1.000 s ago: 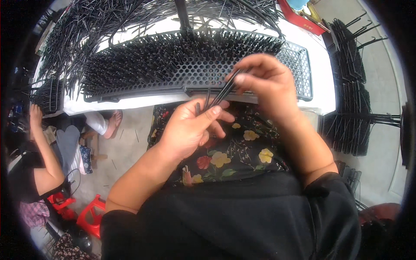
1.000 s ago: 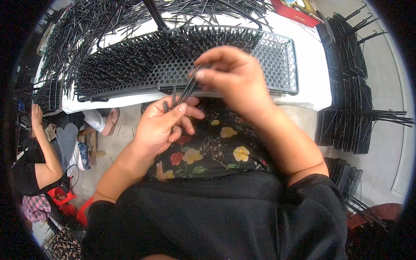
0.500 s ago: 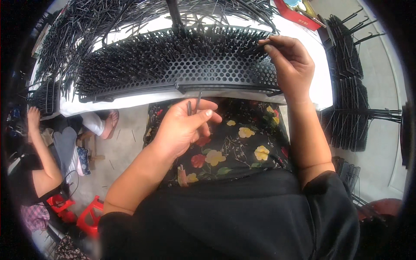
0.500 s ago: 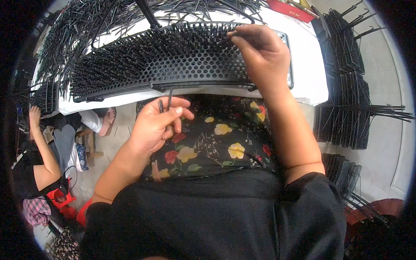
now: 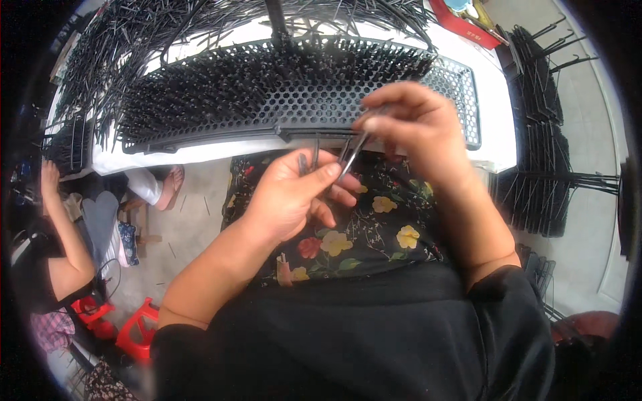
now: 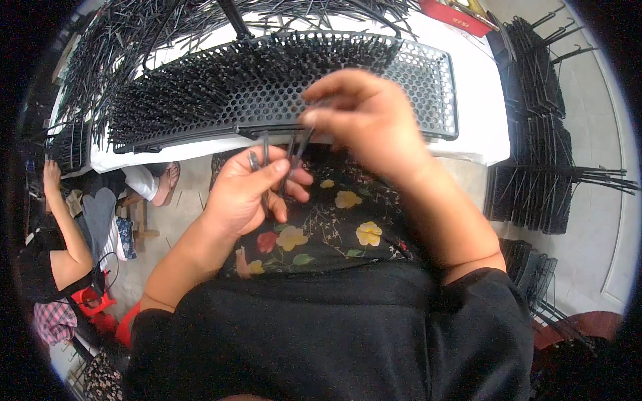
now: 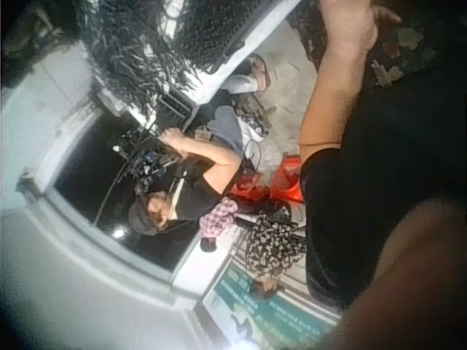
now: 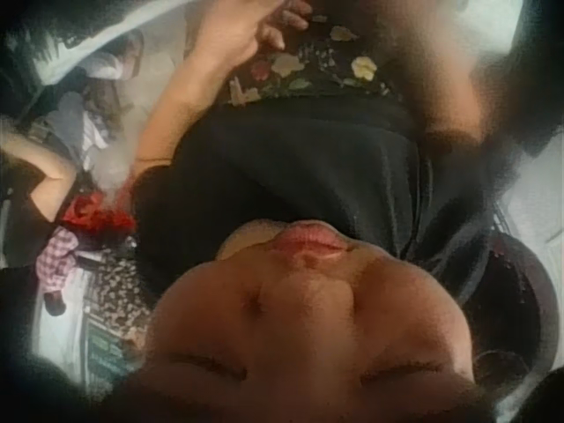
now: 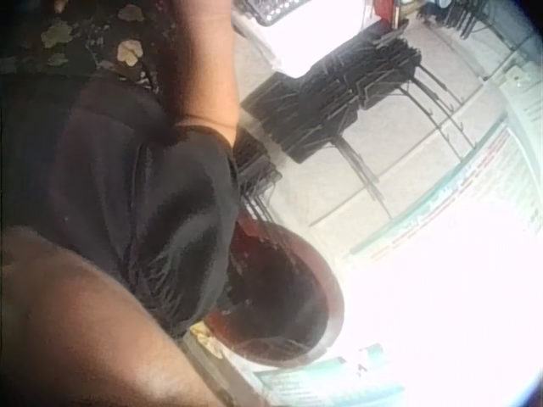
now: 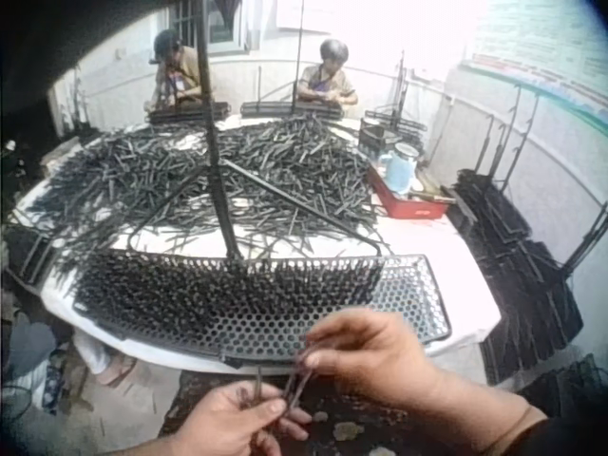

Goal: Inserting small black rods into a perforated base to assemble a grid-like component.

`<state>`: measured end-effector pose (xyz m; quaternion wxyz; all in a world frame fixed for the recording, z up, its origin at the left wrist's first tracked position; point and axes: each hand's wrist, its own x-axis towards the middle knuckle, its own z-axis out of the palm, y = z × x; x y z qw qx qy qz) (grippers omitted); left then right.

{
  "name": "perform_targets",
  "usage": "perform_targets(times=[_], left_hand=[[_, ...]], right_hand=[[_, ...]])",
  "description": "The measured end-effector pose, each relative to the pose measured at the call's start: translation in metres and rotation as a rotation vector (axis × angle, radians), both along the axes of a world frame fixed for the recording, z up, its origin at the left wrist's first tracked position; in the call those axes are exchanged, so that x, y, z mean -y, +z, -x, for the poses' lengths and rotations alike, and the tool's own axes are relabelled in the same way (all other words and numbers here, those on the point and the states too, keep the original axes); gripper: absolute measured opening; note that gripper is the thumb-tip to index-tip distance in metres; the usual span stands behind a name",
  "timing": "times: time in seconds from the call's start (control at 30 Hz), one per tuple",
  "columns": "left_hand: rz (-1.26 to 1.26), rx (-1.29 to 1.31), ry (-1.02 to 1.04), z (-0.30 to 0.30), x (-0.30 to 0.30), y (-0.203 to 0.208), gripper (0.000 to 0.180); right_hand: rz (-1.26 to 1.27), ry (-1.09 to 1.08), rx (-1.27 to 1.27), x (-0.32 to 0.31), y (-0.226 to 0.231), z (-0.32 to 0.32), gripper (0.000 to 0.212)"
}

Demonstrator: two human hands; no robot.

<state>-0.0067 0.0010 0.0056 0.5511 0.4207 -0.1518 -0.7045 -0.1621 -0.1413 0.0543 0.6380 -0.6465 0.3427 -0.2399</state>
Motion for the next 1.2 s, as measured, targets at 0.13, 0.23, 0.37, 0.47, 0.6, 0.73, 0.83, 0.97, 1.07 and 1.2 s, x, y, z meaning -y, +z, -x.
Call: perform_targets(times=[0.13,0.23,0.37,0.47,0.6,0.73,0.83,0.97,1.07,1.2], left_hand=[[-0.099,0.013,0.059,-0.004,0.003,-0.003,0.02],[-0.148,-0.053,0.081,-0.008,0.005,0.0,0.026],[-0.159,-0.103,0.055,-0.007,0.004,0.002,0.029],[-0.148,-0.167,0.039,-0.009,0.003,0.003,0.03],[-0.093,-0.194,0.03,-0.008,0.001,-0.009,0.03],[-0.098,-0.167,0.028,-0.007,0.0,-0.01,0.03],[-0.116,-0.172,-0.016,-0.003,-0.002,-0.017,0.028],[-0.146,-0.13,-0.039,0.0,-0.002,-0.014,0.026],[-0.106,-0.068,-0.058,0.002,-0.001,-0.013,0.026],[-0.086,-0.054,-0.068,0.004,-0.002,-0.013,0.028]], right_hand=[[0.335,-0.221,0.196,0.03,-0.004,0.01,0.018],[0.538,-0.288,0.279,0.042,-0.019,0.009,0.017],[0.752,-0.274,0.107,0.043,-0.022,0.01,0.013],[0.875,-0.26,0.025,0.046,-0.021,0.011,0.01],[1.159,-0.075,-0.022,0.045,-0.016,0.002,0.015],[1.142,-0.076,-0.041,0.043,-0.009,-0.01,0.02],[1.328,-0.022,-0.155,0.056,-0.009,-0.009,0.018],[1.348,-0.016,-0.127,0.061,-0.01,-0.004,0.018],[1.379,0.02,-0.132,0.054,-0.009,-0.002,0.02],[1.375,0.03,-0.144,0.046,-0.009,-0.004,0.022]])
